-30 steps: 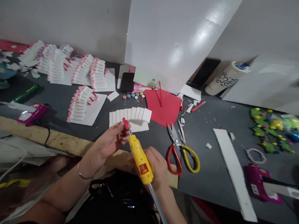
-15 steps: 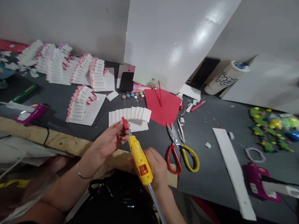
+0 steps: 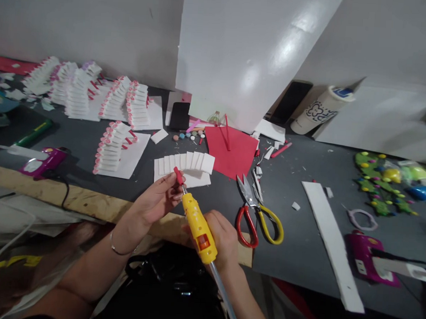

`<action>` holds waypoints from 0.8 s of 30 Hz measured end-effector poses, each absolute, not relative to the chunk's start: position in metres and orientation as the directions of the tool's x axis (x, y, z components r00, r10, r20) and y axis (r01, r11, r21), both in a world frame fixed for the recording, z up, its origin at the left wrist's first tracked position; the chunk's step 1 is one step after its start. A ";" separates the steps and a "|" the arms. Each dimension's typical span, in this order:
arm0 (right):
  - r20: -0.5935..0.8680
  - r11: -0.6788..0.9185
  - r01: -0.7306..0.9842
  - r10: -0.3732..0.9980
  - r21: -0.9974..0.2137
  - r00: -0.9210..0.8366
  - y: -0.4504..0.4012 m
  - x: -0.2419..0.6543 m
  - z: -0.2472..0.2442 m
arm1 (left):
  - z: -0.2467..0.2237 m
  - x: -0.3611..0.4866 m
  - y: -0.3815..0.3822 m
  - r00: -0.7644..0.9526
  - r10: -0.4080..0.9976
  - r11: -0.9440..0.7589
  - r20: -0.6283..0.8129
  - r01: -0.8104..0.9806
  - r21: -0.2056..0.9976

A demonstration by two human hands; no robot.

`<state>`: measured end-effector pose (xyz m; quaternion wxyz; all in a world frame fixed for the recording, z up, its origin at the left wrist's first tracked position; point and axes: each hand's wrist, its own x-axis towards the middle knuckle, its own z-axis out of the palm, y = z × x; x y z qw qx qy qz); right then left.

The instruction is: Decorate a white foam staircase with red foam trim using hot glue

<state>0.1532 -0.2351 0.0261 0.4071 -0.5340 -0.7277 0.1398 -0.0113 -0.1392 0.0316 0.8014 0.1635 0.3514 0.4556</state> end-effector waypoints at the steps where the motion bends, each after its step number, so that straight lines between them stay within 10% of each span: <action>1: 0.451 0.395 0.663 0.887 -0.636 -0.096 -0.235 0.153 0.026 | 0.032 -0.011 -0.139 0.342 0.843 0.535 -0.416 -0.612 0.582; 24: 0.454 0.367 0.640 0.890 -0.675 -0.032 -0.239 0.161 0.026 | 0.029 -0.008 -0.135 0.298 0.842 0.531 -0.450 -0.606 0.592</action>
